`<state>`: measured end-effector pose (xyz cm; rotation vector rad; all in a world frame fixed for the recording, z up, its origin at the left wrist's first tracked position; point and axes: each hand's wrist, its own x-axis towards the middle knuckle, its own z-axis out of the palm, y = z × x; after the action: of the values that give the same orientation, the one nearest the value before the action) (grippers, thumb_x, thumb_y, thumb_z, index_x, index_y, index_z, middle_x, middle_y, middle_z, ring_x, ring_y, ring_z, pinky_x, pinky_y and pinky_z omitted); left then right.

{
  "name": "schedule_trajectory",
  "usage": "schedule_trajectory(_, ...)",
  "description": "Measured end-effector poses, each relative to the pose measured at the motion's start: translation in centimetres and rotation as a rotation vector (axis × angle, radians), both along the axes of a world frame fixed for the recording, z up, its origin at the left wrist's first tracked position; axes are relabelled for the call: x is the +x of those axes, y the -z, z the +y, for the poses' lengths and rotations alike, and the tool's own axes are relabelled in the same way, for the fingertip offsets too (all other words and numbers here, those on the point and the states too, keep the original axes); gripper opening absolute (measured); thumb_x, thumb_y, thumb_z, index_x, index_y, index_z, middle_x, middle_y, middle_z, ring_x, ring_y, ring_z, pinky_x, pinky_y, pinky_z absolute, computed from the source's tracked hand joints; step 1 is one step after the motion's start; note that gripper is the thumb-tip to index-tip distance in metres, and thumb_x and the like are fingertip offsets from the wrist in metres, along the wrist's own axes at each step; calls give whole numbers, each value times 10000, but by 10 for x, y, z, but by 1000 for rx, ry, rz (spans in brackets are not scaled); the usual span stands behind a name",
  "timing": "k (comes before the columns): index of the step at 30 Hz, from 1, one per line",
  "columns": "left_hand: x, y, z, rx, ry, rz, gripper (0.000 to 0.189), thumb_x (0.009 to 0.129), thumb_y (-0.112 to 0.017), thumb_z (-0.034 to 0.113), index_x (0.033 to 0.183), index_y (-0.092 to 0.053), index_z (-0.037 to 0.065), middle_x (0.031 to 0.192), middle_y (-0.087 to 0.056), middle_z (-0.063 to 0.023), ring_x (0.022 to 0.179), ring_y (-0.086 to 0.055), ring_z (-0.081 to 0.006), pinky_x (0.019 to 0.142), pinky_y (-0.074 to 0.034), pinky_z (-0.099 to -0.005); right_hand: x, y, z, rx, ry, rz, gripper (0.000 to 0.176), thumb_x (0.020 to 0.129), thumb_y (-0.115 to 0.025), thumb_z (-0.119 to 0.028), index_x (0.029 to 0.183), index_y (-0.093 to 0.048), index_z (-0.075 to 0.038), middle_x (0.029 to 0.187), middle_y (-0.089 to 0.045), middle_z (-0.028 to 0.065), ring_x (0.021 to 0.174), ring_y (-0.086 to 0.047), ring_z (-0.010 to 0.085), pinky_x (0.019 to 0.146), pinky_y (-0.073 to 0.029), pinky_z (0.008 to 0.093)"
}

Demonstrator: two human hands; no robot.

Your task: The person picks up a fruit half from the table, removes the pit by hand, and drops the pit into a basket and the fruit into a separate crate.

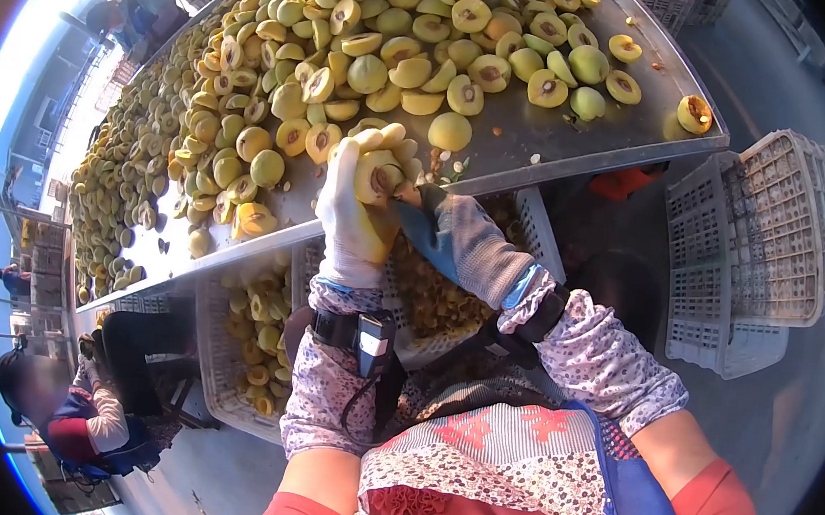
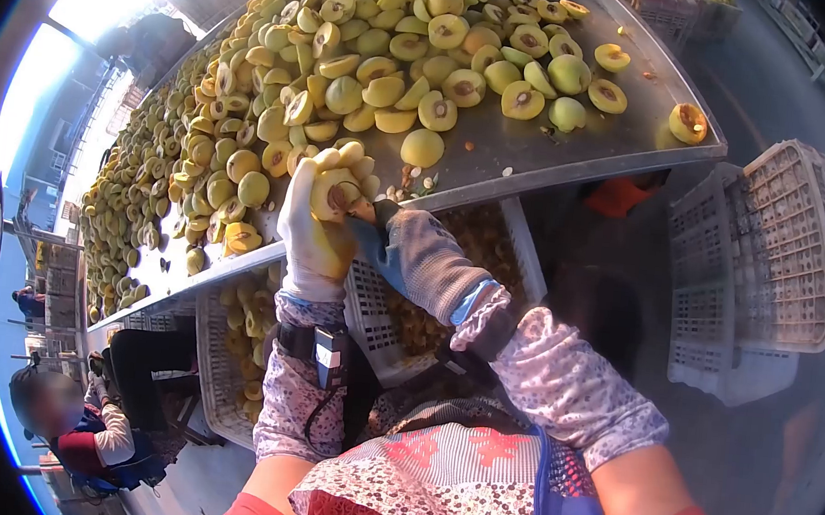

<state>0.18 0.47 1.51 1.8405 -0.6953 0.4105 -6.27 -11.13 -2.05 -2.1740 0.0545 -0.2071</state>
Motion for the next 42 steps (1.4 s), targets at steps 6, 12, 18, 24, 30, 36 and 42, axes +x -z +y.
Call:
schedule_trajectory(6,-13,-9,-12,-775,99,799,219,1014,-486,162,1056,-632,5,1008,-670,-95,796,-637,-137,693,-541,-247,2,-6,10,296,-87,68,420,1016,-516,-441,1102,-635,-48,946,-677,270,981,-637,467,783,-546,464)
schedule_trajectory(12,-17,-7,-13,-802,43,741,256,1038,-445,185,1032,-610,-10,936,-675,-103,783,-630,-131,687,-529,-248,-3,13,16,175,-188,-87,329,1056,-480,-325,1197,-622,-64,914,-684,239,918,-686,415,734,-530,415)
schedule_trajectory(18,2,19,9,51,-34,-68,290,1034,-448,239,1006,-557,-29,916,-686,-152,632,-654,-205,529,-533,-234,-5,23,14,205,-275,-31,286,1072,-453,-269,1278,-575,-110,871,-654,248,837,-693,396,662,-544,422)
schedule_trajectory(24,6,-10,18,-327,425,849,341,1036,-428,272,896,-557,-10,798,-661,-178,614,-625,-236,567,-518,-325,-16,-46,-6,591,-354,491,517,1017,-477,-511,1036,-634,-18,636,-578,102,523,-609,201,470,-462,357)
schedule_trajectory(30,2,-3,14,-640,416,900,376,1037,-425,339,816,-525,52,722,-614,-140,558,-548,-241,544,-476,-350,-18,-58,-5,875,-483,881,582,942,-476,-661,798,-529,-100,554,-389,-33,436,-364,78,392,-308,270)
schedule_trajectory(36,6,-8,13,-1073,311,1062,348,1000,-504,392,833,-505,86,745,-599,-106,572,-558,-232,510,-458,-320,-12,-33,0,680,-455,675,585,982,-483,-593,849,-607,-36,599,-553,59,500,-533,149,472,-450,324)
schedule_trajectory(42,29,-19,134,-458,-417,397,250,876,-678,183,1082,-643,46,892,-685,-59,813,-679,-199,670,-558,-297,-21,-25,-21,-321,-292,464,422,962,-586,-458,1121,-697,-83,1011,-728,172,990,-697,342,877,-537,434)
